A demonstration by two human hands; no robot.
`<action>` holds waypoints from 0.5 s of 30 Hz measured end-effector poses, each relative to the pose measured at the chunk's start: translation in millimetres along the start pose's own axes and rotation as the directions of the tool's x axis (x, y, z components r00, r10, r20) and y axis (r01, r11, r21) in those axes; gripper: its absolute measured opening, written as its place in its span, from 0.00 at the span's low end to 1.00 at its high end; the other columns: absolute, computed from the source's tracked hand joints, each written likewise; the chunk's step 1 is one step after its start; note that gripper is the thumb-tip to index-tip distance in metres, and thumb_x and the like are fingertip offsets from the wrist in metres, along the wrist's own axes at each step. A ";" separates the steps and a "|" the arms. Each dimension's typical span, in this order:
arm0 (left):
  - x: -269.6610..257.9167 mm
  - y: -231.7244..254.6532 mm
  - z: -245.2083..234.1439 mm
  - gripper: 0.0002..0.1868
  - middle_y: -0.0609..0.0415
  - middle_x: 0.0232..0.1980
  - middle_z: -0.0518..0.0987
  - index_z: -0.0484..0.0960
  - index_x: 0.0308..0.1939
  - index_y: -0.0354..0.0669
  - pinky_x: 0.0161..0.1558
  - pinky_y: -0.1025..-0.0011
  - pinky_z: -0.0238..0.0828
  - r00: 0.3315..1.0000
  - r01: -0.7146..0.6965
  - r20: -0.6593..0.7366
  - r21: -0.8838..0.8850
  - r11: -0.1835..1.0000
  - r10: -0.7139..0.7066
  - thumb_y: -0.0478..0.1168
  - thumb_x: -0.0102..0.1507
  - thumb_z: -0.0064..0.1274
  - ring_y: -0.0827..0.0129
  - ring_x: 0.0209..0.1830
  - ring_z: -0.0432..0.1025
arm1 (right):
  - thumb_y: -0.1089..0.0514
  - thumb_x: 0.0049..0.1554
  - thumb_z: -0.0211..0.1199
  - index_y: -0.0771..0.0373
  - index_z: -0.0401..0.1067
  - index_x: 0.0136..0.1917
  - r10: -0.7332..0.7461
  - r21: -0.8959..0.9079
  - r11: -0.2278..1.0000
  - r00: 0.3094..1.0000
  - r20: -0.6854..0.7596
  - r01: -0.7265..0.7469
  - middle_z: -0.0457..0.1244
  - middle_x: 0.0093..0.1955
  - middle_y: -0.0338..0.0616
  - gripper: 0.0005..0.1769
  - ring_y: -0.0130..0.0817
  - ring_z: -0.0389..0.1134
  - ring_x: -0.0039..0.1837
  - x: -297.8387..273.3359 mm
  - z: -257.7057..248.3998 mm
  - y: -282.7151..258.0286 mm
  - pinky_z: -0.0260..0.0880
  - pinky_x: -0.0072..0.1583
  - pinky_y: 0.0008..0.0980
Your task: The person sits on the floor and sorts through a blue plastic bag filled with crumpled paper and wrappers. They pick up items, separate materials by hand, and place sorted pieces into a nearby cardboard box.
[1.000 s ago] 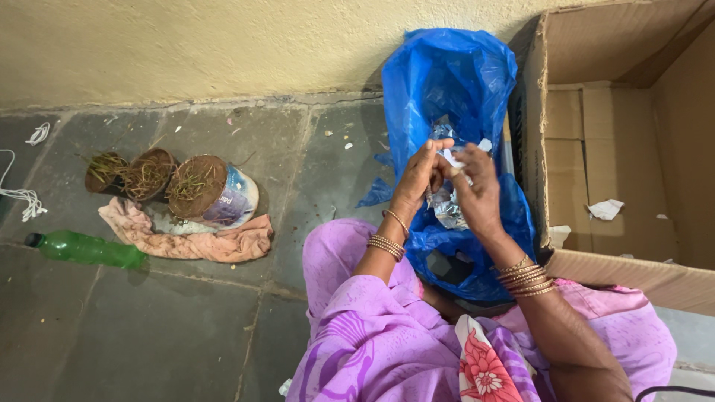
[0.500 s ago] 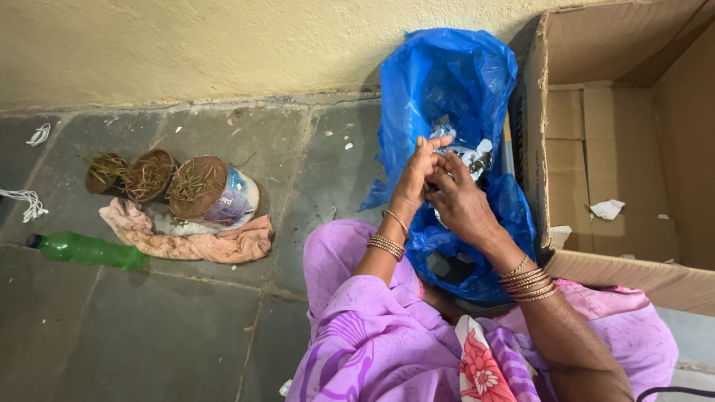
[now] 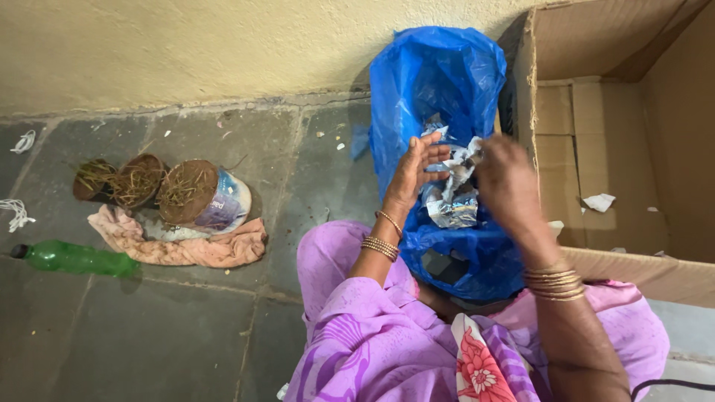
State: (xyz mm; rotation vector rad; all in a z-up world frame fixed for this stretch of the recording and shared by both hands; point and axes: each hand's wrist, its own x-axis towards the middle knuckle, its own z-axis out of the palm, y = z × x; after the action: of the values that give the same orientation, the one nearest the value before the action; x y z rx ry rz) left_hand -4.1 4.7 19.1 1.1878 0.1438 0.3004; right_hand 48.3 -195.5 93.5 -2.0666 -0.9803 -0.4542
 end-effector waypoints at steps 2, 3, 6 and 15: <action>0.7 -0.5 -0.6 0.55 0.32 0.65 0.74 0.65 0.73 0.31 0.57 0.56 0.76 1.000 -0.011 0.007 0.017 1.000 0.011 0.78 0.63 0.36 0.51 0.65 0.70 | 0.59 0.64 0.62 0.62 0.75 0.61 0.182 0.046 0.982 0.983 0.029 -0.183 0.66 0.62 0.57 0.13 0.50 0.71 0.49 5.2 -21.5 14.4 0.72 0.51 0.43; 2.3 -0.4 -2.2 0.55 0.32 0.65 0.74 0.65 0.73 0.31 0.57 0.56 0.76 1.000 -0.013 0.008 0.014 1.000 0.012 0.78 0.63 0.36 0.51 0.65 0.70 | 0.60 0.64 0.63 0.62 0.76 0.61 0.206 -0.014 0.978 0.978 0.006 -0.206 0.68 0.60 0.57 0.13 0.50 0.70 0.49 8.7 -35.2 27.5 0.71 0.51 0.44; 4.6 -3.9 -5.8 0.56 0.32 0.65 0.74 0.64 0.73 0.31 0.56 0.56 0.76 1.000 -0.011 0.020 -0.005 1.000 0.011 0.79 0.63 0.35 0.51 0.65 0.70 | 0.54 0.66 0.64 0.62 0.76 0.61 0.254 -0.073 0.965 0.967 -0.005 -0.253 0.67 0.61 0.58 0.14 0.51 0.71 0.53 14.0 -66.4 73.7 0.72 0.56 0.45; 11.0 -13.0 -13.6 0.57 0.32 0.66 0.73 0.64 0.73 0.30 0.54 0.55 0.77 0.999 0.011 0.048 -0.029 1.000 -0.009 0.79 0.62 0.36 0.50 0.65 0.71 | 0.39 0.61 0.61 0.57 0.74 0.69 0.619 -0.593 0.740 0.667 0.415 -0.317 0.65 0.70 0.56 0.30 0.56 0.64 0.71 56.9 -72.7 229.2 0.64 0.69 0.53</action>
State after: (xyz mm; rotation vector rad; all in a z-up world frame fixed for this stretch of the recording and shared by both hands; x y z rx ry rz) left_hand 4.8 15.7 2.5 1.1636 0.1033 0.2645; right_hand 262.1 -314.0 57.5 -2.9105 -0.6041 0.3153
